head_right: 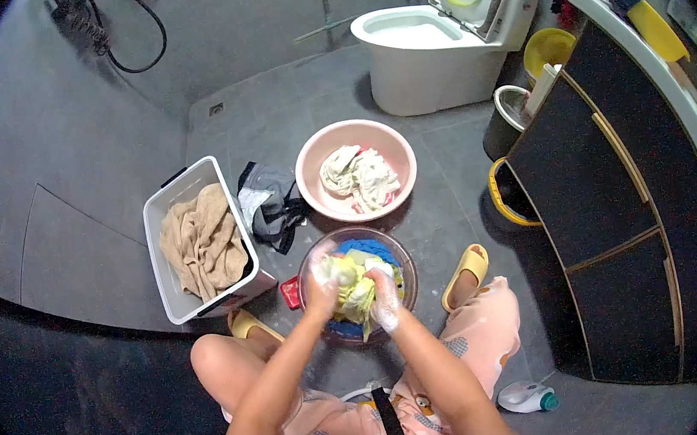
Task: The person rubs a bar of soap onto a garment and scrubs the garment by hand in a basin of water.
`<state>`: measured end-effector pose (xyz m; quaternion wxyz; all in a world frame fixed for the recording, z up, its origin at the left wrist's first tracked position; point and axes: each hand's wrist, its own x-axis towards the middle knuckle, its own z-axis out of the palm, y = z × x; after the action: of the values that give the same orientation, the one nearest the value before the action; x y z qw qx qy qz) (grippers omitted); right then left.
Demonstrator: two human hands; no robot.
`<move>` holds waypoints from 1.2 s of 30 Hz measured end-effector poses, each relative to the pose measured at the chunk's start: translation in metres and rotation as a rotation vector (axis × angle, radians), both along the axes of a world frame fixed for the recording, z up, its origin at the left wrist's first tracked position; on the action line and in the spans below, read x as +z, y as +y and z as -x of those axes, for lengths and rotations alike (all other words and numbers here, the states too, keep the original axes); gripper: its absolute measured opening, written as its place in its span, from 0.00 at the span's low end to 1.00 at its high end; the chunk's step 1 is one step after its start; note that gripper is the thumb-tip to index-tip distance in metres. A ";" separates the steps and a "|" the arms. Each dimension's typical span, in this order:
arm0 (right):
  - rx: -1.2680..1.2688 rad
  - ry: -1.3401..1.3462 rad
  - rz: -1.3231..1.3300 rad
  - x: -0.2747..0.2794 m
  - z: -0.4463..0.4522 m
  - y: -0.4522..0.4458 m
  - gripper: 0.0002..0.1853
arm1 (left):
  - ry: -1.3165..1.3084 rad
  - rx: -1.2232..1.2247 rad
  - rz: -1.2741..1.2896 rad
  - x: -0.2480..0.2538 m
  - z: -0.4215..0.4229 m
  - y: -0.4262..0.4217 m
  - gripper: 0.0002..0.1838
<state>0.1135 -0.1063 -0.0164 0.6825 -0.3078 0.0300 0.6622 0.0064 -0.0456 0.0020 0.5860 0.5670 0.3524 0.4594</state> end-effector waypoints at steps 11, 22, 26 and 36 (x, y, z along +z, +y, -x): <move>0.185 0.051 -0.004 0.059 0.024 0.006 0.07 | 0.436 0.097 -0.379 -0.016 -0.010 -0.009 0.06; 0.251 0.070 0.012 0.046 0.032 0.002 0.12 | 0.587 0.225 -0.242 -0.019 0.010 0.009 0.08; 0.091 -0.191 0.077 0.057 0.023 0.002 0.14 | 0.811 0.000 0.012 0.021 0.017 0.020 0.18; -0.005 -0.159 0.077 0.033 0.010 0.001 0.20 | 0.139 -0.098 0.244 -0.006 0.038 0.037 0.17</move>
<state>0.1037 -0.1051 0.0161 0.6721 -0.3853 0.0018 0.6323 -0.0318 -0.0091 -0.0040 0.6462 0.5386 0.4173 0.3437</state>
